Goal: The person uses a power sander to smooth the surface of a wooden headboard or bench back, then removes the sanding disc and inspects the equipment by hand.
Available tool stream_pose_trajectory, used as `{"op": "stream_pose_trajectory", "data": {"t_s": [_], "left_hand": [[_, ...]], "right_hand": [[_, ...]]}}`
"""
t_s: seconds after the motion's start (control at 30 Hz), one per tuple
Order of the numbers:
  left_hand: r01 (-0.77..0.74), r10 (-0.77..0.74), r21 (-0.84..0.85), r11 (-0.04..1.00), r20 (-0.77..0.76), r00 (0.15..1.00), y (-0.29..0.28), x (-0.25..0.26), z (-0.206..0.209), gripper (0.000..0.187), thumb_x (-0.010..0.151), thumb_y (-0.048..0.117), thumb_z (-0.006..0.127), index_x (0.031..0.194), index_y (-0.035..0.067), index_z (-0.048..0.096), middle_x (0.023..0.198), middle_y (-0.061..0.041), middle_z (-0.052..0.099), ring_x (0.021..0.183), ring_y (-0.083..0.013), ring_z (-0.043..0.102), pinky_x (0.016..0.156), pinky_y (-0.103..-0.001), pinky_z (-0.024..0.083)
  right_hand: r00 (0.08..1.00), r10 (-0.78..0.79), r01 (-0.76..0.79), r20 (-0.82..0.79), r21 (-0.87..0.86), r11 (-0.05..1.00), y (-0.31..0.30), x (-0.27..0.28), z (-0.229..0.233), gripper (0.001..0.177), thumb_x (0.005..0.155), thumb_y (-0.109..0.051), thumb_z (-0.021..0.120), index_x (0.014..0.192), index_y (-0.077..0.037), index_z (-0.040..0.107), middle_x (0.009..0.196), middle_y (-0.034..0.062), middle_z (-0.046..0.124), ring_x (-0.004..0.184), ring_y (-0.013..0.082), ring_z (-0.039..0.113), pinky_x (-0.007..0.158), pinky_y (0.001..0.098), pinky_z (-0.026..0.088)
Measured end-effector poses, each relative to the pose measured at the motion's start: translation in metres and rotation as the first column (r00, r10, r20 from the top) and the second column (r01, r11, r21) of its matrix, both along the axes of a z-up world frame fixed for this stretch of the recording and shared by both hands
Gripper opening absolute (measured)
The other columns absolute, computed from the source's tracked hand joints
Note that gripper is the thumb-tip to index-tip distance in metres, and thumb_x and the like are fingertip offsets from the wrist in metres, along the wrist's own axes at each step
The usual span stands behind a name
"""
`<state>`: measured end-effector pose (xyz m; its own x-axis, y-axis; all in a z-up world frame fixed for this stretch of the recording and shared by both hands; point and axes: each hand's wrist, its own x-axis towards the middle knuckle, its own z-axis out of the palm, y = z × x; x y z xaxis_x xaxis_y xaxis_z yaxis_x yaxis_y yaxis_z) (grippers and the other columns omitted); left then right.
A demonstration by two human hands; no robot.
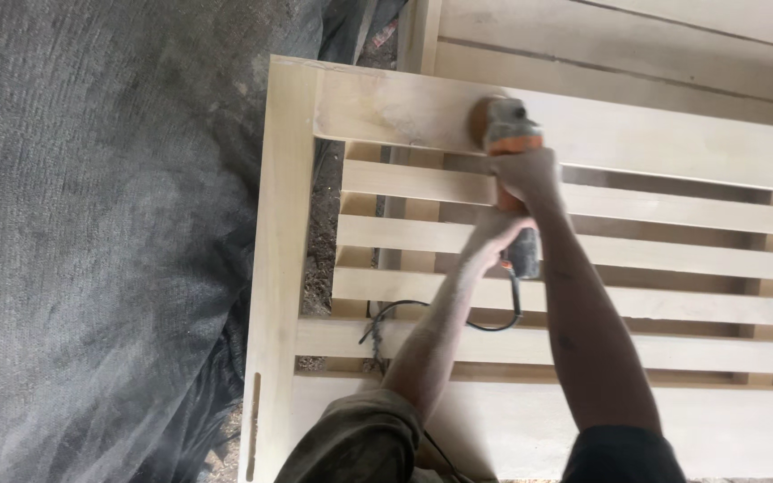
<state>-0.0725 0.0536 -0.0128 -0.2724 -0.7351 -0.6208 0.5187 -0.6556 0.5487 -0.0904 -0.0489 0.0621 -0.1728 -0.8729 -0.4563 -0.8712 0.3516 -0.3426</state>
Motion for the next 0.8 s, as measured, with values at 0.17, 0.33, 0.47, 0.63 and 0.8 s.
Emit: {"op": "stream_pose_trajectory", "data": {"t_s": [0.17,0.33,0.47,0.63,0.8], "left_hand": [[-0.098,0.107,0.083,0.992,-0.104,0.989,0.016,0.057,-0.013,0.051,0.074,0.026,0.083,0.109,-0.005,0.062,0.082,-0.01,0.069,0.068,-0.0209,0.068,0.06,-0.036,0.058],[-0.151,0.155,0.042,0.988,-0.118,0.981,0.022,0.078,-0.025,0.046,0.071,0.027,0.082,0.101,0.0,0.062,0.074,-0.004,0.066,0.063,-0.018,0.065,0.055,-0.037,0.053],[-0.079,0.078,-0.013,0.997,-0.034,0.996,0.023,0.012,-0.026,0.05,0.078,0.03,0.086,0.105,-0.004,0.063,0.079,-0.006,0.064,0.071,-0.019,0.063,0.065,-0.037,0.053],[0.088,-0.085,0.049,0.995,-0.067,0.994,0.02,-0.051,0.01,0.048,0.074,0.031,0.079,0.106,0.0,0.063,0.081,-0.011,0.069,0.072,-0.0279,0.068,0.06,-0.051,0.056],[0.216,-0.215,0.014,0.976,-0.053,0.975,0.009,-0.096,0.04,0.046,0.069,0.028,0.08,0.106,0.001,0.069,0.083,-0.008,0.072,0.078,-0.0231,0.071,0.065,-0.051,0.057]], "right_hand": [[0.998,-0.025,0.017,0.064,0.114,0.993,0.014,0.078,-0.002,0.042,0.076,-0.022,0.082,0.11,-0.001,0.071,0.096,0.012,0.076,0.084,0.0216,0.075,0.073,0.0359,0.064],[1.0,-0.014,0.016,-0.013,0.121,0.993,0.024,0.098,0.017,0.044,0.075,-0.026,0.087,0.106,0.0,0.069,0.091,0.0098,0.074,0.079,0.0187,0.073,0.073,0.0333,0.063],[0.995,-0.103,0.102,0.007,0.128,0.987,0.023,0.048,0.011,0.04,0.072,-0.023,0.086,0.103,-0.003,0.07,0.087,0.006,0.073,0.076,0.0161,0.072,0.07,0.0338,0.064],[0.995,-0.092,0.09,0.039,0.04,0.995,0.023,-0.049,0.017,0.042,0.075,-0.024,0.084,0.106,-0.002,0.068,0.088,0.0074,0.074,0.078,0.0166,0.073,0.072,0.0332,0.063],[0.983,-0.181,0.181,-0.016,-0.026,0.983,0.022,-0.105,0.041,0.044,0.072,-0.018,0.084,0.109,0.001,0.07,0.096,0.0094,0.073,0.086,0.0198,0.072,0.079,0.0355,0.062]]}}
